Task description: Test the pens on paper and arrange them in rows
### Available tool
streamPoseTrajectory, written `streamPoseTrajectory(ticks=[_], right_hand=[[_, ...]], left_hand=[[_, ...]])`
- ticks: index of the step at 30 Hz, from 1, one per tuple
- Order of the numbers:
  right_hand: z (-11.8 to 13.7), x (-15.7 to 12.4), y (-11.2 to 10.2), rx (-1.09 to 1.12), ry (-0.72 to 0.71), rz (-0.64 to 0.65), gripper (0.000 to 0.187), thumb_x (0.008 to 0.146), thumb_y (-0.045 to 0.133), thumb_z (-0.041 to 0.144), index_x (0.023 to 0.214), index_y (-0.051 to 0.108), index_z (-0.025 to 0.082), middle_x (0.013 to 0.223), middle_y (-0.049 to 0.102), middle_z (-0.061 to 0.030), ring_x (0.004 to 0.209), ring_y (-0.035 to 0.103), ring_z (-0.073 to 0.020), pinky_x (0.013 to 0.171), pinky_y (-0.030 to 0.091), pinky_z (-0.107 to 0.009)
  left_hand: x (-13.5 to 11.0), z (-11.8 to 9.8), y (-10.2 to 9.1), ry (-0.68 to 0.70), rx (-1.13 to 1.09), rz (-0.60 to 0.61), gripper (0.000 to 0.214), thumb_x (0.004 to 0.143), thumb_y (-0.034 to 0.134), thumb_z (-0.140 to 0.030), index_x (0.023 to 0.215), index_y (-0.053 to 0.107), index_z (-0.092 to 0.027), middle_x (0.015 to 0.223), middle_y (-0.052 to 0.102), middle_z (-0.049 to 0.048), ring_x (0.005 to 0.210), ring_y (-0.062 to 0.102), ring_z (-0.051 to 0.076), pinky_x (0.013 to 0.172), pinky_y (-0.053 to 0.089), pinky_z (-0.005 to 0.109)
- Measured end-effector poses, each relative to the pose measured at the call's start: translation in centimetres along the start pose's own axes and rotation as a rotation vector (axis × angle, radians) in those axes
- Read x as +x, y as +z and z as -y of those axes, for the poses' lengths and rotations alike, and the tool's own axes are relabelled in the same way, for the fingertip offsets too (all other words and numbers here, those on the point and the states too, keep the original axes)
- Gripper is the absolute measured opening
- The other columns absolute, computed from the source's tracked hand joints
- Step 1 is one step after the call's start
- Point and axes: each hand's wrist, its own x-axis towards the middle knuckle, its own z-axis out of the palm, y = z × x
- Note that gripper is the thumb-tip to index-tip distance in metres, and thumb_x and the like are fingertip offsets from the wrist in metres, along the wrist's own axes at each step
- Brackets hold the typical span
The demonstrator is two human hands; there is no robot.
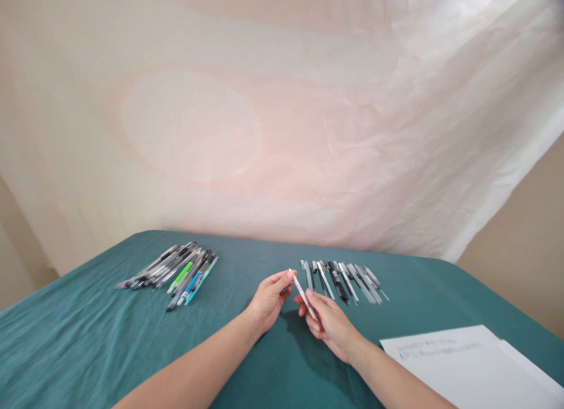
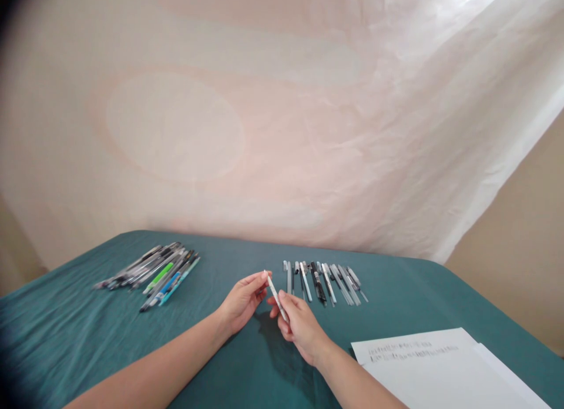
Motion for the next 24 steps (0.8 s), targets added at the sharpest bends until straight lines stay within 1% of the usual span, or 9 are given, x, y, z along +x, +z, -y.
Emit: streamPoseTrajectory(ticks=[3,8,11,16,20,24], right_hand=[[-0.07,-0.01,0.04,-0.021,-0.007,-0.009,0.037,0.073,0.055,0.051,0.078,0.054,0.015,0.063,0.049,0.0027,0.038,0.028,-0.0004,0.034,0.010,-0.016],[-0.29,0.02,0.08,-0.022,-0.038,-0.025,0.034,0.067,0.063,0.047,0.073,0.049,0.017,0.059,0.045,0.0065,0.038,0.028,-0.0002,0.034,0.012,-0.015],[-0.17,-0.01,0.07,-0.016,-0.027,-0.017,0.034,0.068,0.062,0.048,0.075,0.050,0.017,0.061,0.048,0.0054,0.038,0.028,-0.0002,0.034,0.011,-0.015],[-0.09,0.04,-0.04,-0.017,-0.001,0.003,0.041,0.075,0.050,0.053,0.078,0.056,0.013,0.064,0.050,0.0011,0.039,0.028,-0.0007,0.034,0.010,-0.016],[-0.24,0.05,0.01,-0.042,-0.024,-0.022,0.034,0.074,0.055,0.048,0.078,0.055,0.014,0.063,0.047,0.0031,0.040,0.029,-0.0007,0.034,0.012,-0.015],[-0.29,0.01,0.09,-0.037,-0.042,-0.027,0.032,0.071,0.060,0.046,0.073,0.050,0.016,0.061,0.045,0.0053,0.041,0.031,-0.0014,0.034,0.015,-0.015]], left_hand=[[0.01,0.04,-0.05,0.005,0.012,0.002,0.027,0.061,0.072,-0.030,0.081,0.068,-0.013,0.072,0.062,0.0034,0.067,0.053,0.009,0.063,0.038,0.019],[-0.04,0.02,0.05,0.006,0.028,0.007,0.027,0.060,0.073,-0.031,0.080,0.068,-0.014,0.073,0.062,0.0032,0.068,0.053,0.010,0.065,0.038,0.020],[-0.04,0.05,0.05,0.014,0.028,0.013,0.026,0.060,0.072,-0.031,0.080,0.068,-0.014,0.073,0.062,0.0032,0.067,0.054,0.010,0.065,0.038,0.020],[-0.03,0.12,0.03,0.015,0.030,0.019,0.024,0.061,0.072,-0.030,0.079,0.068,-0.014,0.071,0.061,0.0020,0.066,0.053,0.008,0.062,0.038,0.019],[-0.05,0.10,0.06,0.016,0.025,0.024,0.024,0.062,0.072,-0.029,0.079,0.068,-0.013,0.073,0.061,0.0031,0.067,0.053,0.009,0.063,0.038,0.019],[-0.12,0.05,0.13,0.005,0.013,0.019,0.023,0.061,0.072,-0.028,0.079,0.068,-0.013,0.072,0.062,0.0028,0.066,0.053,0.009,0.064,0.039,0.019]])
